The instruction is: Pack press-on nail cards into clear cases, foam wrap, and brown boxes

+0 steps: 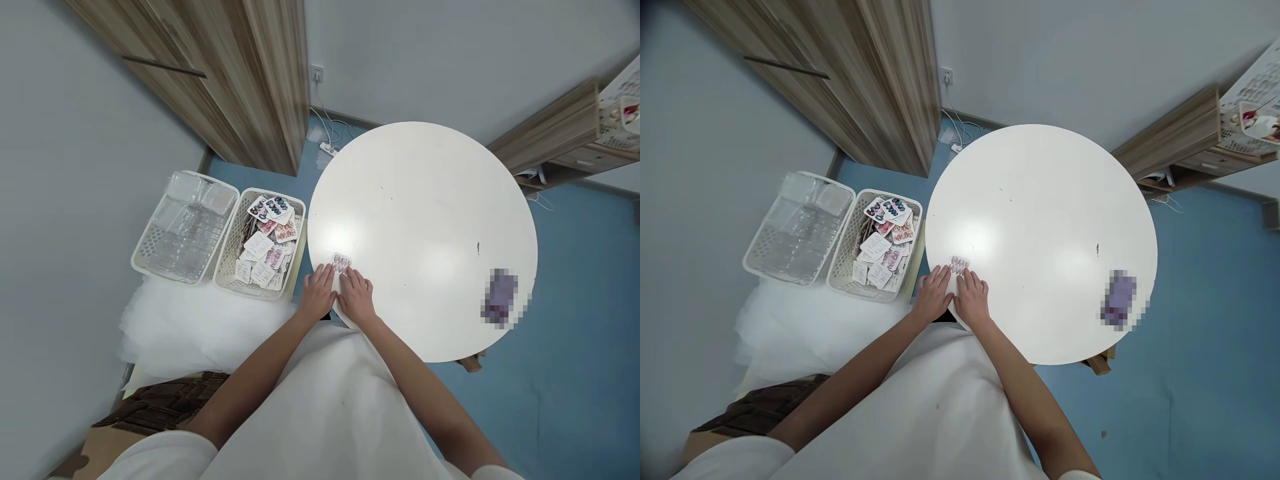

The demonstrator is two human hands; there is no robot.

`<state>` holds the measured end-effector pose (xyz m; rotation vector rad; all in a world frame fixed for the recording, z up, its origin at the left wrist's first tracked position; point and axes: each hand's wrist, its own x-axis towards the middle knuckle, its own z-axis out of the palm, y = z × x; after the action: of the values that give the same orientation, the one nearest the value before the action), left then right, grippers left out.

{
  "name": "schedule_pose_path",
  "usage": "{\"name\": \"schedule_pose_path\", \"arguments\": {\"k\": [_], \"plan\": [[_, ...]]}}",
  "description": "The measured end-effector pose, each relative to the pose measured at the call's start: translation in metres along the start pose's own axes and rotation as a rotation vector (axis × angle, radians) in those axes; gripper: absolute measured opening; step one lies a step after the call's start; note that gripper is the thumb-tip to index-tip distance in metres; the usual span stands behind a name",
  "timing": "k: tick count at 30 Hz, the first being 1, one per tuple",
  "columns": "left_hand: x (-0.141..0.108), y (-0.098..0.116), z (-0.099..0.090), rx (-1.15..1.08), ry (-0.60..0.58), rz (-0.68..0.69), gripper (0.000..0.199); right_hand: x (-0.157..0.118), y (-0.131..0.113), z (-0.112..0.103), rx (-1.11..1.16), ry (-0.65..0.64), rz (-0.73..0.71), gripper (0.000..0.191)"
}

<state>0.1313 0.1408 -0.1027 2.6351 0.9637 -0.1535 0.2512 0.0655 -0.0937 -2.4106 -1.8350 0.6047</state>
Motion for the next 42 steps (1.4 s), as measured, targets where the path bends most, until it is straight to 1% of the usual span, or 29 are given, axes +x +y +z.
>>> {"name": "schedule_pose_path", "arguments": {"k": [5, 9, 18, 25, 30, 35, 38, 42], "plan": [[0.007, -0.008, -0.008, 0.004, -0.032, -0.033, 0.056, 0.015, -0.006, -0.002, 0.018, -0.028, 0.002, 0.048], [0.01, -0.011, -0.01, 0.001, -0.041, -0.043, 0.058, 0.02, -0.007, -0.004, 0.033, -0.037, 0.009, 0.051], [0.009, -0.011, -0.009, 0.003, -0.048, -0.051, 0.058, 0.022, -0.006, -0.003, 0.044, -0.028, 0.005, 0.051], [0.007, -0.009, -0.006, 0.025, -0.02, -0.065, 0.057, 0.018, -0.005, -0.004, 0.057, -0.015, -0.006, 0.054], [0.0, -0.004, -0.001, 0.03, -0.01, -0.095, 0.057, 0.003, 0.002, -0.006, 0.051, -0.028, -0.019, 0.055], [-0.02, 0.01, 0.001, 0.033, -0.016, -0.141, 0.054, -0.024, 0.019, -0.009, 0.045, -0.036, -0.051, 0.055], [-0.033, 0.023, 0.002, 0.011, -0.01, -0.177, 0.051, -0.042, 0.03, -0.012, 0.054, -0.037, -0.09, 0.055], [-0.053, 0.049, 0.01, -0.053, 0.012, -0.253, 0.044, -0.066, 0.047, -0.014, 0.078, -0.053, -0.184, 0.055]]}}
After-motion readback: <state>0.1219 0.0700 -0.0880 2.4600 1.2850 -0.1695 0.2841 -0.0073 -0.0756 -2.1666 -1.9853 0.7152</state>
